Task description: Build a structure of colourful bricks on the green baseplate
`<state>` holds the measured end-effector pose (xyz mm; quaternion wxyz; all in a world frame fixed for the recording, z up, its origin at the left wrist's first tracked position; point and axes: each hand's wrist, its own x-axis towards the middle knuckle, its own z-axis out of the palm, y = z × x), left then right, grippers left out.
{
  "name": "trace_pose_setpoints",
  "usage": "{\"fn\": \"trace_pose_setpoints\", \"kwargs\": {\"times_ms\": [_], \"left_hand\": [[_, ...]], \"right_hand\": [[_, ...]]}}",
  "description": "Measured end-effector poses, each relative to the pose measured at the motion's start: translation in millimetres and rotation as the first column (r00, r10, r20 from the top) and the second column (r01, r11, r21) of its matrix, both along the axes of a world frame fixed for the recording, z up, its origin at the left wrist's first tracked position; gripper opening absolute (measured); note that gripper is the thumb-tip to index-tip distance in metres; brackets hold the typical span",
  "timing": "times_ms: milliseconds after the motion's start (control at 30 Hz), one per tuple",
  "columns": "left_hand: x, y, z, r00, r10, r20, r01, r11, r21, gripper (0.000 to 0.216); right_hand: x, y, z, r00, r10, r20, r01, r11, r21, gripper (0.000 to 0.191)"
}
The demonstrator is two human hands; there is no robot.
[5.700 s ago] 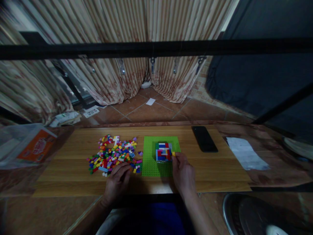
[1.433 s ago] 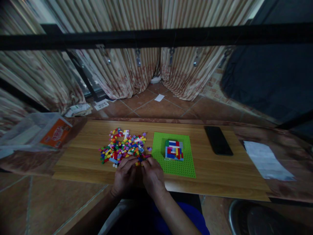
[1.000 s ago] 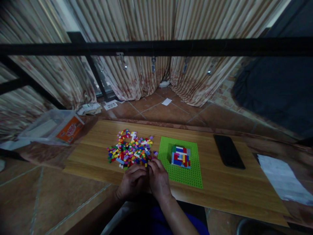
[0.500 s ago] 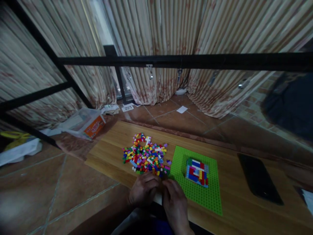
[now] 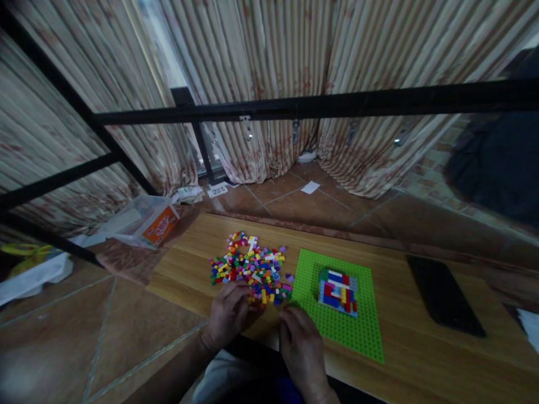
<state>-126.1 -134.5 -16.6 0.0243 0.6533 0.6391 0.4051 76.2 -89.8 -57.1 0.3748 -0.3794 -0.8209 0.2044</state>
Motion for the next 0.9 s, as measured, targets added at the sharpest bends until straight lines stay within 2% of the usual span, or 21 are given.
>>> {"fn": "trace_pose_setpoints", "kwargs": {"times_ms": [100, 233, 333, 400, 500, 633, 767, 833, 900], "left_hand": [[-6.6, 26.4, 10.0, 0.995, 0.098, -0.017, -0.098, 0.995, -0.013, 0.023], [-4.6, 73.0, 23.3, 0.989, 0.115, -0.088, -0.119, 0.992, -0.039, 0.025], [3.7, 111.1, 27.1, 0.972, 0.056, -0.23, -0.085, 0.99, -0.117, 0.021], [11.4, 133.5, 26.4, 0.944, 0.031, -0.328, -0.11, 0.968, -0.224, 0.02], [21.2, 155.8, 23.4, 0.917, -0.008, -0.398, -0.125, 0.943, -0.307, 0.017], [23.3, 165.0, 23.0, 0.909, -0.04, -0.414, -0.105, 0.942, -0.32, 0.016], [25.7, 160.9, 29.8, 0.907, -0.063, -0.417, -0.082, 0.943, -0.321, 0.017], [33.9, 155.2, 33.2, 0.92, -0.101, -0.379, -0.03, 0.945, -0.326, 0.016], [47.4, 147.7, 35.0, 0.952, -0.16, -0.262, 0.073, 0.947, -0.313, 0.014]], "right_hand": [[-1.6, -0.4, 0.5, 1.0, -0.004, 0.004, 0.004, 1.0, 0.011, 0.025], [-4.1, 0.3, 1.5, 1.0, 0.007, 0.025, -0.008, 1.0, 0.021, 0.024], [-6.9, 0.7, 4.2, 0.999, 0.01, 0.049, -0.012, 1.0, 0.024, 0.024], [-9.2, 0.7, 6.4, 0.998, -0.012, 0.067, 0.011, 1.0, 0.024, 0.023], [-12.0, 0.6, 8.9, 0.997, -0.037, 0.071, 0.036, 0.999, 0.01, 0.022], [-13.8, 0.5, 10.6, 0.998, -0.036, 0.049, 0.037, 0.999, -0.012, 0.027], [-14.2, 1.1, 12.0, 0.998, -0.041, 0.055, 0.043, 0.999, -0.02, 0.029], [-14.2, 2.0, 12.9, 0.998, -0.028, 0.063, 0.029, 0.999, -0.015, 0.029], [-14.1, 3.2, 13.8, 0.997, -0.021, 0.08, 0.021, 1.0, -0.009, 0.027]]}}
